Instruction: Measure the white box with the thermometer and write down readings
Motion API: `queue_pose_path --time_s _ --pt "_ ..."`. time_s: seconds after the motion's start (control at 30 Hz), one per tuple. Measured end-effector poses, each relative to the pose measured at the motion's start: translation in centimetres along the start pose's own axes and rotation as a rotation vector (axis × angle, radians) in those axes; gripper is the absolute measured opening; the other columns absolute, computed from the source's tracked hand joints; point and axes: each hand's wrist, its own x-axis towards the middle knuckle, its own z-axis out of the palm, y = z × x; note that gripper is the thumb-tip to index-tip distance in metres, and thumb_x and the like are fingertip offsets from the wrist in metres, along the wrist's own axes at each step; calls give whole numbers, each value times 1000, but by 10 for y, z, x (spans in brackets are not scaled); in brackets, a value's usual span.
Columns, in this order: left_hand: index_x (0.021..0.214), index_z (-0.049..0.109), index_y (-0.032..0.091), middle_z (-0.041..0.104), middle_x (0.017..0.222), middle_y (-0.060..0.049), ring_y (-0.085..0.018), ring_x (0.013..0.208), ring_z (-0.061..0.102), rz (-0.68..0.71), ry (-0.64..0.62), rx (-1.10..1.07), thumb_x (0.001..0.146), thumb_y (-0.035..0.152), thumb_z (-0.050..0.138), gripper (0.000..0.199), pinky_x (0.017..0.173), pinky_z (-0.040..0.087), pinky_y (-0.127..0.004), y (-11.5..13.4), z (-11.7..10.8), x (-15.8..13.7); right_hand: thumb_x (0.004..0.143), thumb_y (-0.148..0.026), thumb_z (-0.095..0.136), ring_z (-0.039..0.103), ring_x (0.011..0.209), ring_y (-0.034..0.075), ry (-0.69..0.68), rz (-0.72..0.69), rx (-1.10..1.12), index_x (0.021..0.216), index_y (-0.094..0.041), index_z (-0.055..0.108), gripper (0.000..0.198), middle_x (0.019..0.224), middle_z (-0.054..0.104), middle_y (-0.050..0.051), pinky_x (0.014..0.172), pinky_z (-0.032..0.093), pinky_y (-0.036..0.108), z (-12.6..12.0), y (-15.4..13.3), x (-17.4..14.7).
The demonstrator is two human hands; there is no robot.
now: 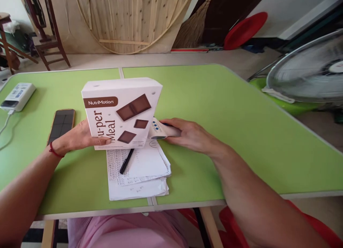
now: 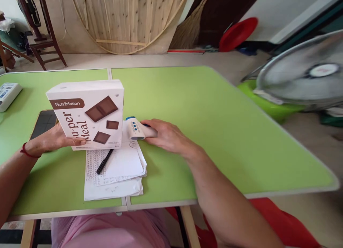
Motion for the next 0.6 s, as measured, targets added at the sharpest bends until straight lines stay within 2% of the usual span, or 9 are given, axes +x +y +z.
queue_pose_path --time_s 0.2,0.33,0.4,0.43,0.5,0.57,0.6 --pt "111 64 17 69 115 -10 -31 106 62 -10 -2 10 80 52 72 47 94 51 -44 -1 0 0 78 -38 60 70 90 29 -35 -62 -103 127 -24 65 51 105 73 9 77 58 44 -1 2 -2" --pt "112 64 17 67 118 -11 -34 115 59 -5 11 -32 79 50 74 48 100 49 -47 -1 2 0 73 -29 60 66 106 33 -23 -117 -118 127 -22 64 55 118 69 12 91 55 51 -2 2 -5" --pt "114 63 16 67 120 -11 -34 119 57 13 34 -92 79 47 76 48 102 48 -47 1 3 1 71 -25 61 63 114 36 81 -182 -117 122 -20 67 51 121 67 14 96 52 55 -4 -3 -7" --pt "115 63 16 67 120 -11 -34 120 57 17 45 -129 79 45 77 49 103 48 -46 3 4 1 73 -23 62 63 113 36 157 -227 -108 117 -21 69 45 119 69 15 96 53 56 -5 -7 -8" --pt "118 62 16 68 119 -12 -33 119 58 17 75 -195 79 44 77 50 101 49 -47 6 5 1 78 -20 63 69 98 31 280 -370 -55 102 -25 72 26 103 73 11 86 57 51 -4 -21 -10" --pt "120 61 16 68 119 -12 -33 118 60 3 98 -250 80 43 78 51 99 51 -46 7 6 1 83 -18 63 70 79 24 303 -553 -5 89 -28 72 16 86 74 5 71 60 43 -1 -38 -12" --pt "120 60 16 67 120 -12 -33 117 60 7 112 -271 80 42 78 51 97 52 -45 7 6 1 84 -16 62 69 76 22 288 -635 -11 88 -28 72 16 84 74 4 68 60 40 1 -46 -13"
